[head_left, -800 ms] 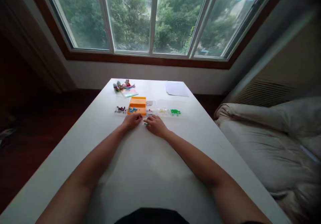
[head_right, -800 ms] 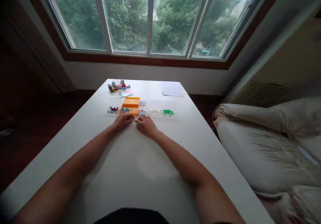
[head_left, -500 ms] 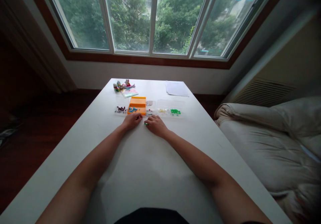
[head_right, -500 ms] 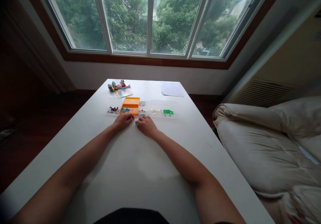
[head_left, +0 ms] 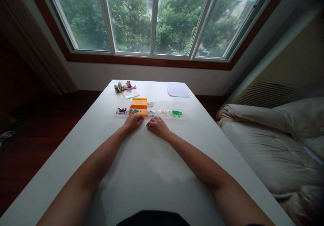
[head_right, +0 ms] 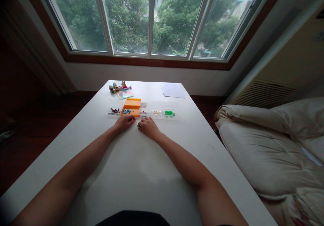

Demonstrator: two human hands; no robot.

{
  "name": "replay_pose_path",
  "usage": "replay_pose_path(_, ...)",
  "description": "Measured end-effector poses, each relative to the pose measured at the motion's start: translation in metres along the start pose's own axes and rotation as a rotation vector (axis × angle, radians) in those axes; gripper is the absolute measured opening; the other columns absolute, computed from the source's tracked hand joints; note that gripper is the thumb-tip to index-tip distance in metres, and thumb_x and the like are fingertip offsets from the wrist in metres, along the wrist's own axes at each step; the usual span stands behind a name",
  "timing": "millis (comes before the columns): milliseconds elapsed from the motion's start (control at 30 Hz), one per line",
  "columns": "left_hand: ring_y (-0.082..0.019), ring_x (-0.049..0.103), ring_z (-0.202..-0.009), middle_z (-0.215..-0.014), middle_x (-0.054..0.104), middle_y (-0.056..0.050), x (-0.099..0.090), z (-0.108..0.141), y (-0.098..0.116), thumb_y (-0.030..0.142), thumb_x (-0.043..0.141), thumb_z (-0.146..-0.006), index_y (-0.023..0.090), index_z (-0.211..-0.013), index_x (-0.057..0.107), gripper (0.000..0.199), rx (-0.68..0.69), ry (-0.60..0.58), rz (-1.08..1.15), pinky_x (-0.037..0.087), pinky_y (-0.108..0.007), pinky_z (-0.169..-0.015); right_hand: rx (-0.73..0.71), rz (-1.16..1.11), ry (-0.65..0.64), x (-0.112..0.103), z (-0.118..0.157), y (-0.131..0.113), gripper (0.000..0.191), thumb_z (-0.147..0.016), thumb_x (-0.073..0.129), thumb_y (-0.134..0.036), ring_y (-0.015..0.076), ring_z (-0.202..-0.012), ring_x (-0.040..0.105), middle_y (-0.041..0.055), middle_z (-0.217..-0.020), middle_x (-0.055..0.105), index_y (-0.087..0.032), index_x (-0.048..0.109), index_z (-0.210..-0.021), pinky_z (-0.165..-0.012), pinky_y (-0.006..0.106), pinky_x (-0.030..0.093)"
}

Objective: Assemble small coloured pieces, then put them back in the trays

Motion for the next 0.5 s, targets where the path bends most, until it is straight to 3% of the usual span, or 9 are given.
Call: replay_pose_path(500,-0.017,0.061,-0.074,-0.082,0.072,-0.004,-0.0013,0.0002,0.0023,0.033,0.053,-0.088,0.021,-0.095,0.073,0.024,-0.003,0.009,-0.014,0.039,-0.026,-0.064,0.003,-0.036,0.001,0.0034,-0.0028,-0.0061,0.017,-0.095,0.058,-0.022,0.0217,-0.097,0.053,0.0091,-0.094,0.067,-0.018,0.074,-0.1,-0.088,0.033,0.037)
Point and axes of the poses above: each hand's wrist, its own z-axis away from the middle knuckle, its own x-axis out of the palm, y = z × x, the point moved 10 cm from there along -z, towards the middle knuckle
